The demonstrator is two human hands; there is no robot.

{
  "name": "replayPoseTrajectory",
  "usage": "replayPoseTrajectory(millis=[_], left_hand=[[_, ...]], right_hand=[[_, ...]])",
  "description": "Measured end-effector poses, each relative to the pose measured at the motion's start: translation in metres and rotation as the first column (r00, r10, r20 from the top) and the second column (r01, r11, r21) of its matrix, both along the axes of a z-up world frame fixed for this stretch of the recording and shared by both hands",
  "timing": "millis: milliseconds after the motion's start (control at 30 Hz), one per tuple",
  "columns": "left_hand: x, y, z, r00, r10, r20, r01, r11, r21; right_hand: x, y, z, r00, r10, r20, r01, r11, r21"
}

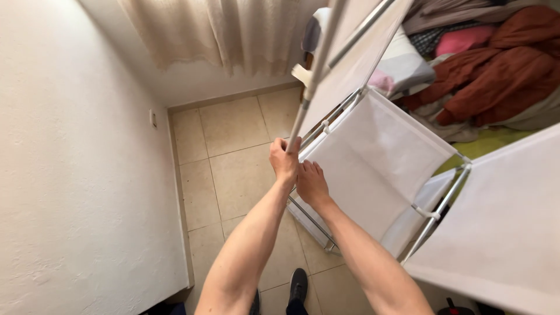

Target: Disassemble a white fabric and metal shelving unit by removing the poles and fabric shelves.

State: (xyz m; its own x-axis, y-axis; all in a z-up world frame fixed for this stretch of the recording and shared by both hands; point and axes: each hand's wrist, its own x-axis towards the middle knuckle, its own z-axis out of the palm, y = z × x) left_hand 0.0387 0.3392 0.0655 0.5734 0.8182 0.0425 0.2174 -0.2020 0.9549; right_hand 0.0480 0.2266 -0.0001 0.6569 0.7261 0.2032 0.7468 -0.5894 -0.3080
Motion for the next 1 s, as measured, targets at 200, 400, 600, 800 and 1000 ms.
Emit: replayPoseTrajectory(millis=[200,400,600,800,1000], left_hand=[[0.031,0.008,-0.037,0.987,0.104,0.127,-0.107,0.994,0.018],[0.04,0.024,-0.049,0.993,-0.035,0.115,0.035,0.999,0.006],[0.055,0.015,-0.044,0.986,-0.113,0.12,0.092,0.981,0.168],[0.065,-0.009,-0.039,0.976,-0.138,0.17,0.095,0.966,0.239],[0.05,-0.021,-0.034,0.981,-0.118,0.153,0.092,0.982,0.166]], right_hand=[[0.02,0.018,0.011,0.982,-0.031,-0.187,0.006,0.991,-0.133],[0.029,0.016,0.016,0.983,-0.014,-0.183,0.006,0.999,-0.043],[0.041,-0.005,0.019,0.989,0.039,-0.143,-0.035,0.999,0.025],[0.045,-0.025,0.03,0.995,0.008,-0.099,-0.006,1.0,0.014],[0.036,-0.038,0.03,0.992,0.019,-0.126,-0.013,0.999,0.044]])
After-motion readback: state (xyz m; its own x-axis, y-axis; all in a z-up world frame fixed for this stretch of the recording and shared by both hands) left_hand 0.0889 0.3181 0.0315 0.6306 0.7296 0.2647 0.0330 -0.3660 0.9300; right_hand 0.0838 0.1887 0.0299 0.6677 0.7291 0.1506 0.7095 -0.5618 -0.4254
